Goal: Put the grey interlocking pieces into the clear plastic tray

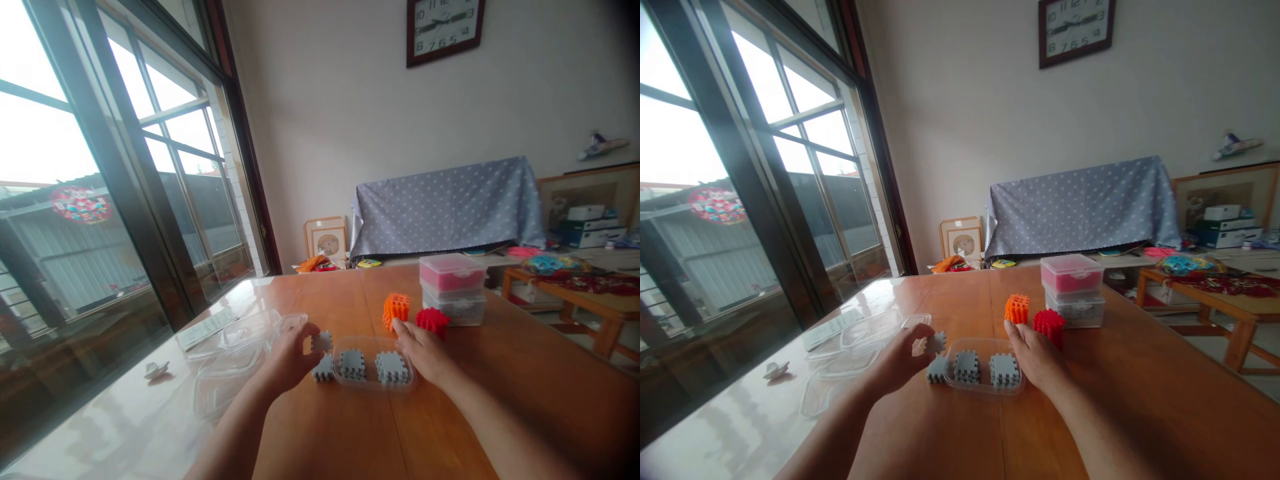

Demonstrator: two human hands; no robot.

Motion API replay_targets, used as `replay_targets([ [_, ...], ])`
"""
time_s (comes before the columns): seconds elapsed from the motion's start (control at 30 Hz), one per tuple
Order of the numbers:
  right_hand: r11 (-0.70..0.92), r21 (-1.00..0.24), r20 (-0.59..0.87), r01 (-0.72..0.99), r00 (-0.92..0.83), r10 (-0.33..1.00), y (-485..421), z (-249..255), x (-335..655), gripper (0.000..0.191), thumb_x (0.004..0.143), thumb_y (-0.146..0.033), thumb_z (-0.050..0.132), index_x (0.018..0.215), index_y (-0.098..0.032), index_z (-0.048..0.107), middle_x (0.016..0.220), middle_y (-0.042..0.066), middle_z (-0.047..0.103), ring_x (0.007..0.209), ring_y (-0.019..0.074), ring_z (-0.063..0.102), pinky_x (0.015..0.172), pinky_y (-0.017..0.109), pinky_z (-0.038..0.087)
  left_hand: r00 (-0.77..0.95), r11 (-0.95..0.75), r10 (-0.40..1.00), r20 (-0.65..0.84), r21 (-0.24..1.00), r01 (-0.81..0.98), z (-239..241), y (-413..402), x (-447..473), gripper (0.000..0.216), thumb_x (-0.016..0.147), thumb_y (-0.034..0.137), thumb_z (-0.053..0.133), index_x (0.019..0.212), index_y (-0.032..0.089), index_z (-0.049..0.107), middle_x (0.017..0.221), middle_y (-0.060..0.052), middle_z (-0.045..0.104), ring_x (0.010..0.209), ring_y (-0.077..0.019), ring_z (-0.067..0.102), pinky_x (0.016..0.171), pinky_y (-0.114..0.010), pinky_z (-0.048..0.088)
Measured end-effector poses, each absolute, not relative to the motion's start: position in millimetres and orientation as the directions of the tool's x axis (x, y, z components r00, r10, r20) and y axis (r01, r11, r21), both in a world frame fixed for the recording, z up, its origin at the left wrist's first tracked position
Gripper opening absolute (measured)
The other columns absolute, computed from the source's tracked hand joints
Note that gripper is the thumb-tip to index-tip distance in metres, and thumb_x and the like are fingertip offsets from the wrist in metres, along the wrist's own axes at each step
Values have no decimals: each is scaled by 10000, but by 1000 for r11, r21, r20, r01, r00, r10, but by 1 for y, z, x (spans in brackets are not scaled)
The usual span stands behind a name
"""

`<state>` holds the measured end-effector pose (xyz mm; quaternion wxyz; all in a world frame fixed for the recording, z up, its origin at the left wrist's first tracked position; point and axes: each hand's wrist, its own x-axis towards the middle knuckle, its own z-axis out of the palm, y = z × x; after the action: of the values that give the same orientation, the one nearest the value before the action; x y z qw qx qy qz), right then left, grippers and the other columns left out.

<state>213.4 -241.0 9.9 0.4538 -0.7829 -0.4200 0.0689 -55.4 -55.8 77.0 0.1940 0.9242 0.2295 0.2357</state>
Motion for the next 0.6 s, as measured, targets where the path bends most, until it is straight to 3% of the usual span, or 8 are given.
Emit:
replay_targets([
  [0.2, -248, -769, 264, 589, 646, 717, -242, 15, 210, 636, 964, -781, 262, 703, -240, 474, 639, -13, 575, 649, 185, 539, 629, 286, 354, 861, -841, 382, 337, 512, 173, 89, -98, -14, 285, 788, 224, 710, 1064, 248, 648, 1072, -31, 720, 1003, -215, 649, 882, -316, 504],
  [0.4, -241, -792, 243, 560, 653, 718, -243, 20, 210, 641, 961, -788, 259, 727, -239, 495, 658, -11, 587, 658, 185, 549, 644, 288, 374, 909, -827, 368, 194, 515, 225, 79, -128, 28, 325, 735, 241, 731, 1054, 227, 670, 1063, -48, 740, 945, -231, 679, 789, -299, 519],
  [0.6, -224, -789, 261, 572, 642, 721, -248, 28, 207, 622, 973, -761, 264, 700, -240, 463, 637, -8, 574, 652, 192, 544, 644, 299, 371, 922, -830, 356, 153, 504, 237, 67, -133, 40, 413, 775, 292, 682, 1184, 236, 691, 1035, -66, 763, 921, -260, 697, 764, -319, 530],
])
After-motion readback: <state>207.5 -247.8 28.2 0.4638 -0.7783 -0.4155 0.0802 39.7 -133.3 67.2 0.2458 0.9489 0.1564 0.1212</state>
